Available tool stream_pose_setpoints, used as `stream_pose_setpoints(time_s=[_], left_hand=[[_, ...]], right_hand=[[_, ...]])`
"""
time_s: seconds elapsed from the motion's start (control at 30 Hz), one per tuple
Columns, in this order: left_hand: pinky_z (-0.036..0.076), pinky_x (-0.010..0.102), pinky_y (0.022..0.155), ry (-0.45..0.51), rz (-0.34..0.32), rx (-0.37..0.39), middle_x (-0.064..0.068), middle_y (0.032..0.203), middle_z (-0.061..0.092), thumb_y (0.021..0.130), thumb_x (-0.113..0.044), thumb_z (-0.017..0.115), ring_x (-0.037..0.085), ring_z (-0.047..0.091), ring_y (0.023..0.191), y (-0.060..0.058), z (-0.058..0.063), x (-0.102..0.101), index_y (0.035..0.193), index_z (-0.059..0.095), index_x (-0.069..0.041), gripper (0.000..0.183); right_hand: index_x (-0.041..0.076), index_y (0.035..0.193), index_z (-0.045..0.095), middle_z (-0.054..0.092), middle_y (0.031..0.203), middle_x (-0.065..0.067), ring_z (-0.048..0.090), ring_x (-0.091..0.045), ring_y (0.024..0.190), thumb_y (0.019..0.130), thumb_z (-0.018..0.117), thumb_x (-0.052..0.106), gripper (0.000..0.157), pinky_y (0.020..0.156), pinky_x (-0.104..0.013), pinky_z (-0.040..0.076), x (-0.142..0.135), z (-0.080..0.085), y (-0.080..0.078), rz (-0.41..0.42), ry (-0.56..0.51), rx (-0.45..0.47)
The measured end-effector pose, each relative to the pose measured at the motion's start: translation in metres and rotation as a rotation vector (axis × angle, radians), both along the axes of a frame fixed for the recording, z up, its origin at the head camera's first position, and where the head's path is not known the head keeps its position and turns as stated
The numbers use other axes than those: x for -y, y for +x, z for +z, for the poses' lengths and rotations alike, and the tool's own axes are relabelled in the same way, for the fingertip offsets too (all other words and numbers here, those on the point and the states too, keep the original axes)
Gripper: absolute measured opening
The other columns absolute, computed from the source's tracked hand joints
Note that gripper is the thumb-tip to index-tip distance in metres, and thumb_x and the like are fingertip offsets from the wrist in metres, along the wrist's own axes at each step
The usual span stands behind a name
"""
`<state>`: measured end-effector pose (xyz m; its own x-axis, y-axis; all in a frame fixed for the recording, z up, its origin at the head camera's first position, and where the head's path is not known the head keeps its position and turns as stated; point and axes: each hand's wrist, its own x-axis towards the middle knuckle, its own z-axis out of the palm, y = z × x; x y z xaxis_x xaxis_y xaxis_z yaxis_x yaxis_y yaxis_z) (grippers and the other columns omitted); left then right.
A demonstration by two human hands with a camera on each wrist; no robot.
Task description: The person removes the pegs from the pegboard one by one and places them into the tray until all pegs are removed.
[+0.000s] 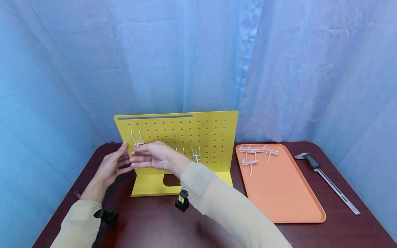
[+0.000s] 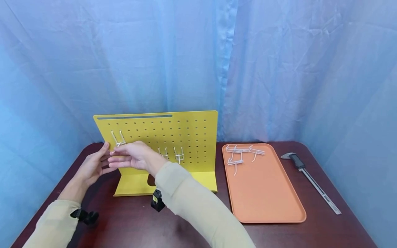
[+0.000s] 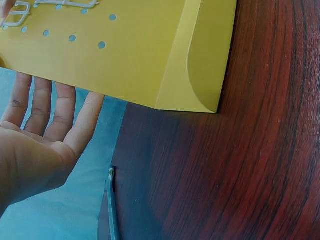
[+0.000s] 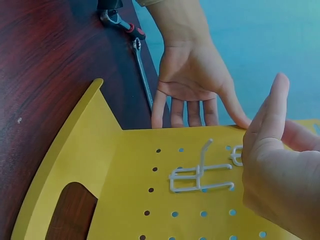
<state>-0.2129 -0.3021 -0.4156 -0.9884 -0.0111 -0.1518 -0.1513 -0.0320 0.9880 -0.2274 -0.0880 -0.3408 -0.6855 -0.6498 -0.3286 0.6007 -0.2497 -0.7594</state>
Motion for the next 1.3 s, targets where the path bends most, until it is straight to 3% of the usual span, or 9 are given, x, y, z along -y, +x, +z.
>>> stream_pose_setpoints(time_s=[0.2, 0.43, 0.63, 0.8, 1.03, 1.3], left_hand=[[0.060, 0.034, 0.082, -0.026, -0.007, -0.001, -0.006, 0.105, 0.073, 0.099, -0.058, 0.057, 0.012, 0.070, 0.096, 0.000, -0.001, 0.000, 0.126, 0.065, -0.020, 0.048], [0.060, 0.034, 0.082, -0.028, -0.010, 0.001, -0.005, 0.107, 0.073, 0.098, -0.059, 0.056, 0.013, 0.071, 0.097, -0.004, -0.005, 0.001, 0.134, 0.060, -0.017, 0.056], [0.060, 0.034, 0.082, -0.026, -0.003, 0.008, -0.006, 0.107, 0.072, 0.098, -0.059, 0.057, 0.013, 0.071, 0.096, -0.004, -0.005, 0.001, 0.135, 0.060, -0.017, 0.056], [0.060, 0.034, 0.081, -0.013, -0.004, 0.010, -0.006, 0.105, 0.073, 0.098, -0.059, 0.057, 0.013, 0.071, 0.095, -0.003, -0.003, 0.001, 0.131, 0.062, -0.020, 0.051], [0.060, 0.034, 0.080, 0.027, 0.000, 0.018, -0.005, 0.102, 0.073, 0.099, -0.056, 0.058, 0.013, 0.071, 0.093, -0.002, -0.002, 0.001, 0.116, 0.069, -0.027, 0.035], [0.059, 0.039, 0.086, -0.002, 0.006, 0.014, -0.006, 0.105, 0.072, 0.099, -0.057, 0.057, 0.013, 0.070, 0.096, -0.001, -0.002, 0.001, 0.126, 0.063, -0.025, 0.042]], right_hand=[[-0.012, 0.129, 0.059, 0.069, 0.096, -0.013, 0.071, -0.022, 0.073, 0.101, 0.059, -0.001, 0.030, 0.084, -0.041, 0.060, 0.000, 0.002, 0.001, 0.002, -0.006, -0.007], [-0.010, 0.131, 0.059, 0.068, 0.119, -0.021, 0.071, -0.022, 0.076, 0.101, 0.060, 0.000, 0.032, 0.082, -0.039, 0.061, -0.001, 0.003, 0.000, 0.011, 0.024, -0.035], [-0.008, 0.132, 0.060, 0.069, 0.110, -0.016, 0.071, -0.022, 0.078, 0.101, 0.059, -0.001, 0.032, 0.083, -0.039, 0.060, -0.003, 0.005, 0.002, 0.032, 0.022, -0.056], [-0.006, 0.133, 0.059, 0.065, 0.125, -0.021, 0.071, -0.022, 0.079, 0.101, 0.059, 0.000, 0.032, 0.086, -0.040, 0.060, -0.003, 0.006, 0.004, 0.047, 0.029, -0.063], [-0.005, 0.137, 0.055, 0.068, 0.103, -0.012, 0.070, -0.023, 0.081, 0.102, 0.059, 0.001, 0.036, 0.085, -0.040, 0.060, -0.005, 0.005, 0.004, 0.065, 0.040, -0.084], [-0.003, 0.140, 0.054, 0.057, 0.137, -0.025, 0.071, -0.022, 0.081, 0.102, 0.060, 0.002, 0.039, 0.084, -0.039, 0.060, -0.018, 0.005, 0.003, 0.093, 0.055, -0.120]])
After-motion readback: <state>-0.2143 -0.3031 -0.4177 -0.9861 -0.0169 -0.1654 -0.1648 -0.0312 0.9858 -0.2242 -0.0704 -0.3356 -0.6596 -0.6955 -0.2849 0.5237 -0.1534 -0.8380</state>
